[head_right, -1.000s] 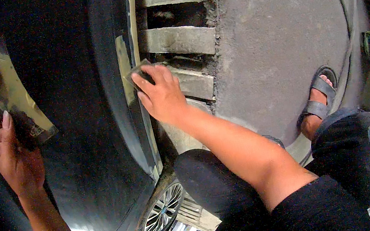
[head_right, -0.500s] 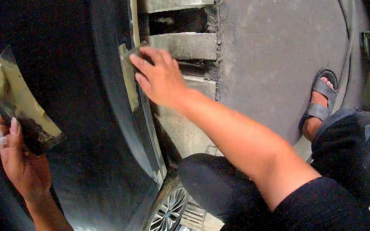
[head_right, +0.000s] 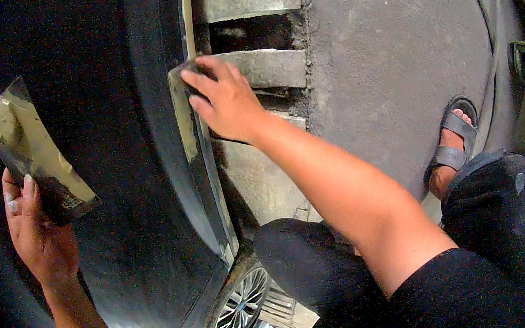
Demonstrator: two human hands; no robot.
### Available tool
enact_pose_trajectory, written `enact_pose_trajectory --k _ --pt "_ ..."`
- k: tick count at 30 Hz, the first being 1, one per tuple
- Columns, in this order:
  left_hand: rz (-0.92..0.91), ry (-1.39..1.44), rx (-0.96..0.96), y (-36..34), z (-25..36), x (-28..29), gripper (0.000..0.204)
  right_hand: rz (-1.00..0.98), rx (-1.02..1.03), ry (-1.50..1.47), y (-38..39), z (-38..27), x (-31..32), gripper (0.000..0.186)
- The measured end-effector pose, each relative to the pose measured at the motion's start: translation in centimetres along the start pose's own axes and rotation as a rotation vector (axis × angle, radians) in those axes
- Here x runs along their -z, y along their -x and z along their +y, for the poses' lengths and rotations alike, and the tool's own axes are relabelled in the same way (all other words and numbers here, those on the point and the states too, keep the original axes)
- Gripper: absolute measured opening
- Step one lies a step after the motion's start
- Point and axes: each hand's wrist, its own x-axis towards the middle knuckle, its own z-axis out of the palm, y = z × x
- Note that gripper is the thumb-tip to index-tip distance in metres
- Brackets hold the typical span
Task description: The person applies a light-colored filler to the lower side panel of a black car using two hand-held spreaders. They smooth the material across the surface and use their fingers to check the texture of the repaired area.
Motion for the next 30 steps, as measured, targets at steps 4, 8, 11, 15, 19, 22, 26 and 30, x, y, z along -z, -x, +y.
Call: enact_pose_trajectory --k 4,8,11,15,19,22,26,30 --pt "-0.027 0.022 -0.006 0.0 -0.1 0.2 0.035 -0.054 0.081 -0.024 0.2 0.0 -0.9 0.047" --pt "-0.014 0.022 0.021 0.1 -0.1 0.0 0.035 -0.185 0.173 -0.015 6.5 -1.6 -2.3 0.048" --pt "-0.016 0.029 0.021 0.1 -0.1 0.2 0.035 -0.125 0.137 -0.052 5.8 -1.0 -1.8 0.043" --pt "-0.028 0.029 -0.002 -0.1 -0.3 0.0 0.035 -0.027 0.022 -0.078 -1.1 0.6 0.1 0.043" --pt "-0.064 0.045 -0.003 -0.2 -0.1 0.0 0.035 -0.09 0.079 -0.101 0.2 0.5 -1.0 0.045" --pt "-0.031 0.034 0.011 0.0 -0.3 0.0 0.035 -0.211 0.183 -0.015 5.2 -0.3 -1.7 0.048" --pt "-0.042 0.019 0.008 -0.2 -0.5 -0.1 0.035 -0.162 0.082 -0.089 3.7 0.8 -0.4 0.044" --pt "-0.042 -0.01 -0.029 -0.1 -0.2 0.2 0.033 -0.102 -0.035 -0.221 -2.6 0.9 1.0 0.042"
